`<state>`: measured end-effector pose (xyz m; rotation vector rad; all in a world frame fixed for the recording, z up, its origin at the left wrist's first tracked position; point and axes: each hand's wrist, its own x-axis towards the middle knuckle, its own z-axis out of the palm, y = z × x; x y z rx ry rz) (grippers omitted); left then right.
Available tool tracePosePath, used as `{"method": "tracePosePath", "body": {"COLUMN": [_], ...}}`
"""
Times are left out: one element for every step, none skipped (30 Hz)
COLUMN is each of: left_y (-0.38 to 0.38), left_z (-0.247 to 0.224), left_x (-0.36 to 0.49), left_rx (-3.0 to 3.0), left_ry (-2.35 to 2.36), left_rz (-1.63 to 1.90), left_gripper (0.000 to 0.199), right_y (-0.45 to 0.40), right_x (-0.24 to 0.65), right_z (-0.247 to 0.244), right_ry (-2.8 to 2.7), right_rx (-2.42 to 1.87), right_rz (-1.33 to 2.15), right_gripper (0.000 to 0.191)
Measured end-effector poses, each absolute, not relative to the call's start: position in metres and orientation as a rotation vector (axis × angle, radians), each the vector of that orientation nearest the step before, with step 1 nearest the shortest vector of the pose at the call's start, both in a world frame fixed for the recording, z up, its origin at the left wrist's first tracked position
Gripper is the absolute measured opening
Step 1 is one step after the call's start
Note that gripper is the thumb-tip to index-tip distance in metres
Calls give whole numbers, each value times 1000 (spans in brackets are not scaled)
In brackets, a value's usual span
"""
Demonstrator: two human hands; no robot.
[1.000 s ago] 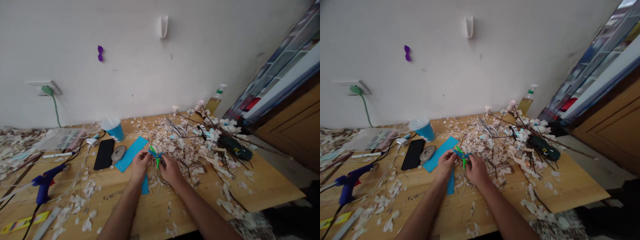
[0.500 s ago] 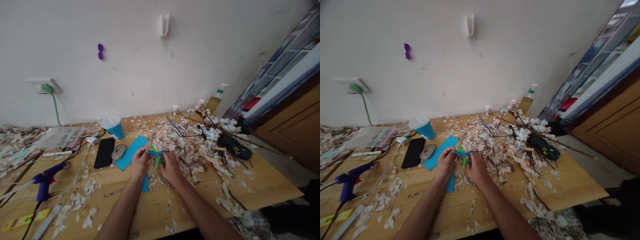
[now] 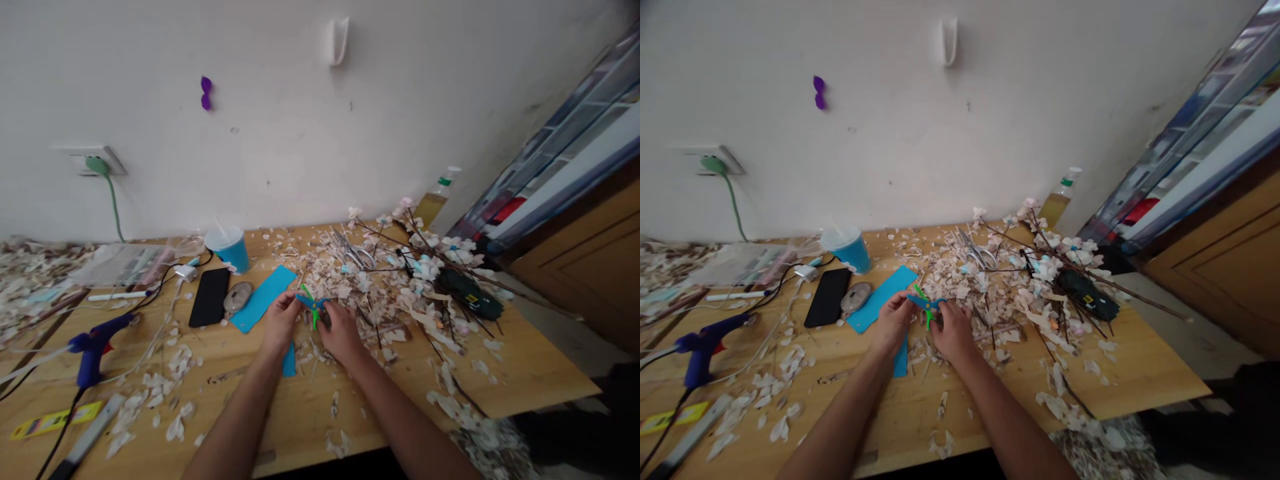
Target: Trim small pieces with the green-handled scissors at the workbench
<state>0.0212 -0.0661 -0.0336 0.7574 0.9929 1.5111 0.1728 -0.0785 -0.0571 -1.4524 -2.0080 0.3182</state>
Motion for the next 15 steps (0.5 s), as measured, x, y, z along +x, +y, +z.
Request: {"method": "tracePosePath", "body": {"left_y": [-66,-66,-66,-66,-66,-66,-67,-67,-67,-67,-68,-68,-69,-69,-69], "left_z": [-32,-31,-31,-30,-30,-31,-32,-32,-33,-34,-35,-35,-36,-36,-37], "left_x": [22,23,24,26,27,28,29,29,30,30,31,31,31,31,31], "left_rx": [735,709,681,656,638,630,633,645,661,679,696,716,739,760,780], "left_ry": [982,966,947,930,914,901,896,898,906,919,936,958,980,999,1013], "left_rz": [1512,1513,1517,1527,1540,1552,1559,1563,1566,1570,1575,1580,1585,1587,1584], "left_gripper": [26,27,27,28,28,28,28,27,27,27,26,25,25,24,24], "right_y": [-78,-78,-78,-78,-78,-78,-78,-78,-78,-78,-78,-78,-78,-78,-79], "right_x": [173,173,173,172,172,172,172,171,171,171,171,171,172,172,172], "right_z": [-58,-59,-60,-61,-62,-62,-63,-64,-64,-64,-64,-64,-64,-64,-64], "right_ry": [-2011,-2013,-2018,-2023,-2028,-2029,-2028,-2026,-2025,-2029,-2039,-2051,-2058,-2059,-2056], "right_rx": [-1453,-1454,-1453,-1448,-1442,-1438,-1435,-1436,-1440,-1444,-1445,-1445,-1444,-1444,-1444], "right_rz": [316,316,318,324,329,330,328,323,318,317,321,325,326,325,321], "right_gripper": [20,20,19,19,19,19,20,21,21,21,21,20,19,19,19]}}
